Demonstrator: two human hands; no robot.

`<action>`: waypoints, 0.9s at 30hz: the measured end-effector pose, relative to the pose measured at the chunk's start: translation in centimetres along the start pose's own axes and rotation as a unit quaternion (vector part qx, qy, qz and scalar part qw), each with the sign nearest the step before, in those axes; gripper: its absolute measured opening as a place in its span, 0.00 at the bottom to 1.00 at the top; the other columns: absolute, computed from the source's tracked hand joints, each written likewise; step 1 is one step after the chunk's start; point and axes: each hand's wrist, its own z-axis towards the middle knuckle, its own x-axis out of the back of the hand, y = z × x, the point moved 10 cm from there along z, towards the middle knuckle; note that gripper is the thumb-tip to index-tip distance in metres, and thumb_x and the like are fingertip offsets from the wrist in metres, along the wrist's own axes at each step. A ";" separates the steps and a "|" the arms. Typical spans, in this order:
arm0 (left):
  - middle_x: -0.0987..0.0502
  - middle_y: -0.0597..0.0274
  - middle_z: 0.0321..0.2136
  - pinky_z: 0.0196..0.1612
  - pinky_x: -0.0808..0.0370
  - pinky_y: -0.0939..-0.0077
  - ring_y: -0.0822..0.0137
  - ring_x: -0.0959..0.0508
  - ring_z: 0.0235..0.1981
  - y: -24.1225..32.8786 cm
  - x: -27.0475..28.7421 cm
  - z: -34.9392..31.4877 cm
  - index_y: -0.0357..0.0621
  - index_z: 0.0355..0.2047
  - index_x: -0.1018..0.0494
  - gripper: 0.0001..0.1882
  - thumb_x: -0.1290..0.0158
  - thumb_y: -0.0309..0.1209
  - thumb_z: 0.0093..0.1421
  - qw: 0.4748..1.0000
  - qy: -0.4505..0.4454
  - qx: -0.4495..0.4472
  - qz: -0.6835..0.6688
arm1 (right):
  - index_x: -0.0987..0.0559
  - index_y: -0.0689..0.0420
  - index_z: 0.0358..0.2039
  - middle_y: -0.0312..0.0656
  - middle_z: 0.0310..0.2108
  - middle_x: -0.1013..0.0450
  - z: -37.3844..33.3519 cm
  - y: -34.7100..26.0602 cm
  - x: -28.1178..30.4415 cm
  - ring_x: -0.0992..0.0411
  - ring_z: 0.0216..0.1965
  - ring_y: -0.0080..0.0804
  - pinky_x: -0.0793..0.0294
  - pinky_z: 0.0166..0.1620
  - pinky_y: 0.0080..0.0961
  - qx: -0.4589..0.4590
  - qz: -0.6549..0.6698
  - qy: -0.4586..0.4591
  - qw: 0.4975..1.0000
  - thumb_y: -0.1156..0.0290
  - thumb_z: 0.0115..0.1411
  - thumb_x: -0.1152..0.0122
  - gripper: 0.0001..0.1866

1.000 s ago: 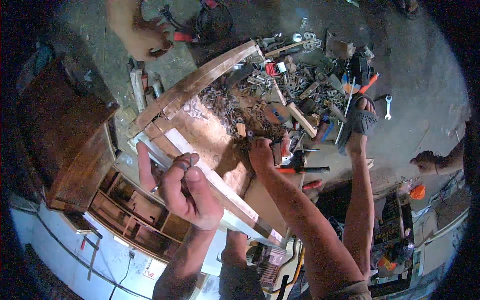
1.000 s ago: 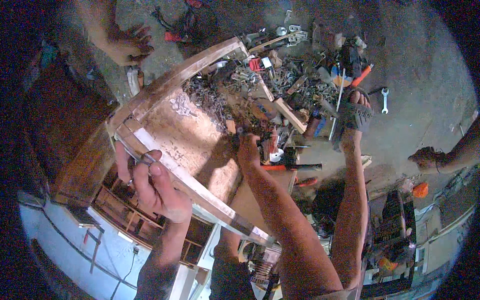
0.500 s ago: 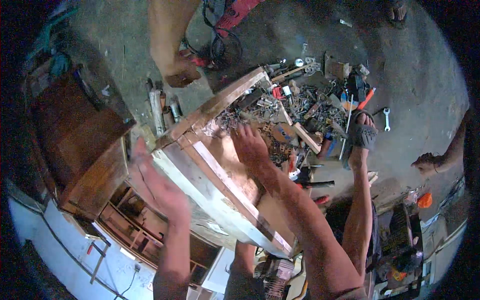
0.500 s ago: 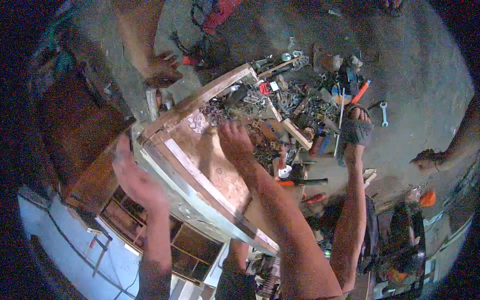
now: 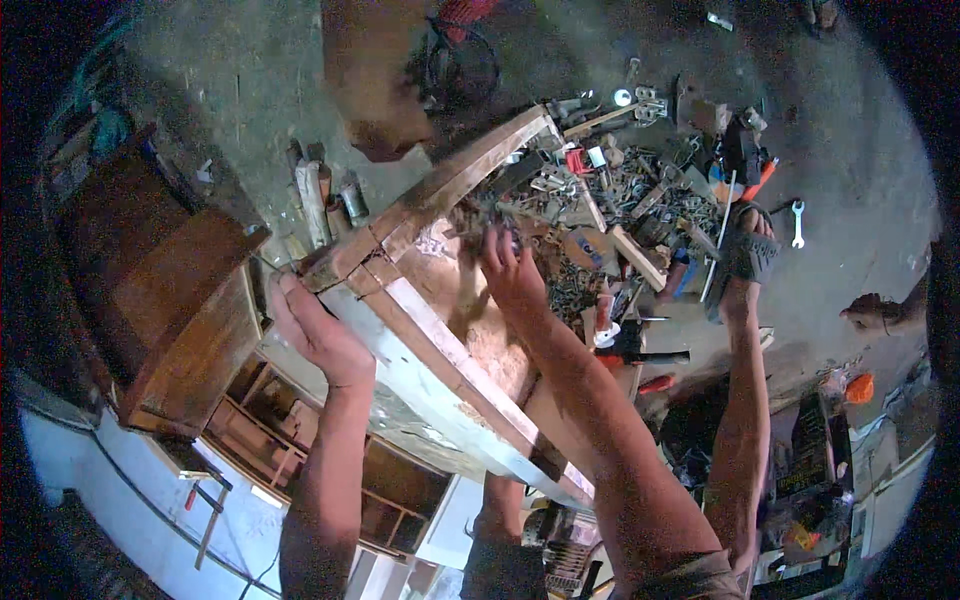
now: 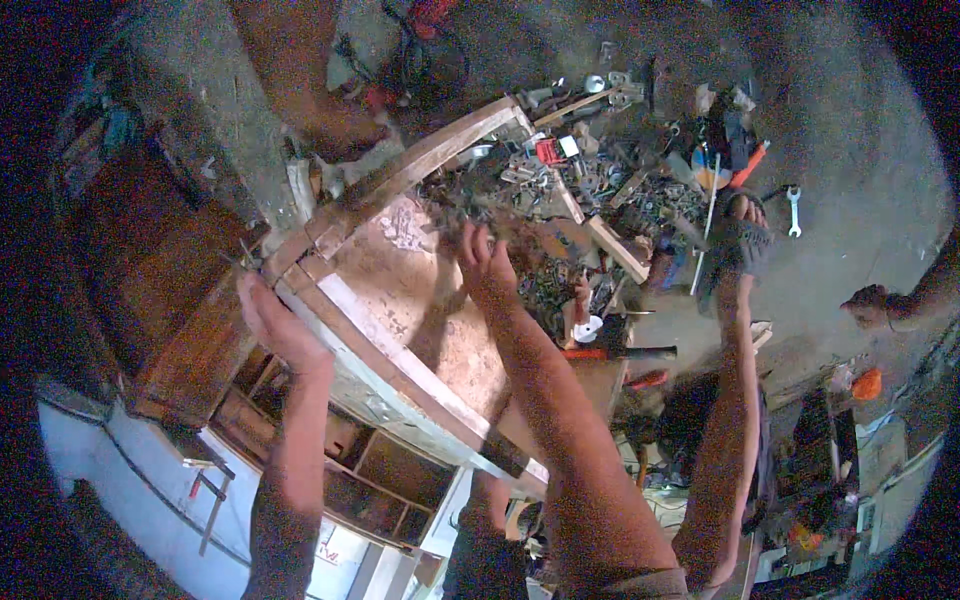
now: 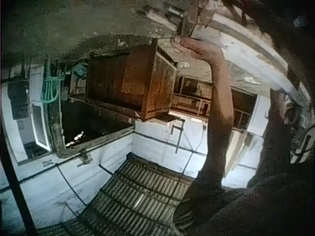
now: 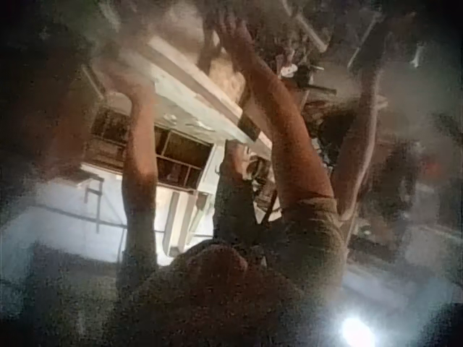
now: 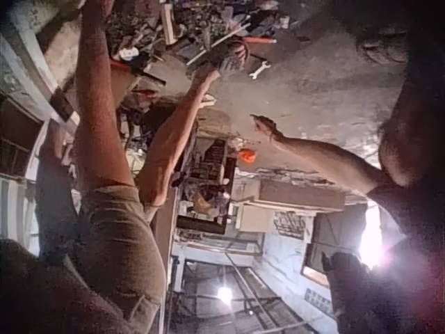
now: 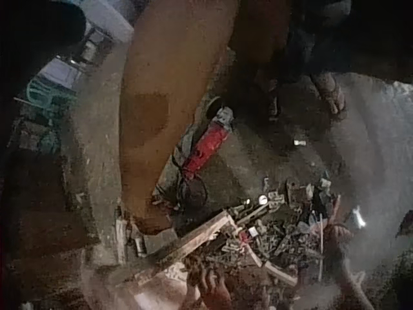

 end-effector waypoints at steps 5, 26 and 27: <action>0.27 0.56 0.33 0.43 0.31 0.71 0.65 0.28 0.35 1.9 -2.8 0.7 0.35 0.37 0.34 0.17 0.67 0.37 0.70 0.980 -0.128 -0.142 0.053 | 0.27 0.57 0.55 0.46 0.62 0.41 -5.0 1.3 -3.5 0.32 0.48 0.44 0.34 0.44 0.48 -0.013 -0.024 -0.132 0.991 0.61 0.58 0.47 0.25; 0.24 0.55 0.33 0.41 0.29 0.72 0.67 0.25 0.33 -0.2 -4.4 0.5 0.38 0.37 0.34 0.20 0.66 0.43 0.71 0.985 -0.152 -0.076 -0.041 | 0.38 0.58 0.62 0.52 0.62 0.43 -15.7 1.0 -10.4 0.48 0.64 0.55 0.41 0.54 0.58 -0.058 -0.020 -0.240 0.969 0.57 0.58 0.50 0.33; 0.24 0.55 0.33 0.41 0.29 0.72 0.67 0.25 0.33 -0.2 -3.3 1.0 0.38 0.37 0.34 0.20 0.66 0.43 0.71 0.985 -0.148 -0.081 -0.024 | 0.38 0.58 0.62 0.52 0.62 0.43 -14.9 -1.0 -9.4 0.48 0.64 0.55 0.41 0.54 0.58 -0.052 -0.003 -0.237 0.970 0.57 0.58 0.50 0.33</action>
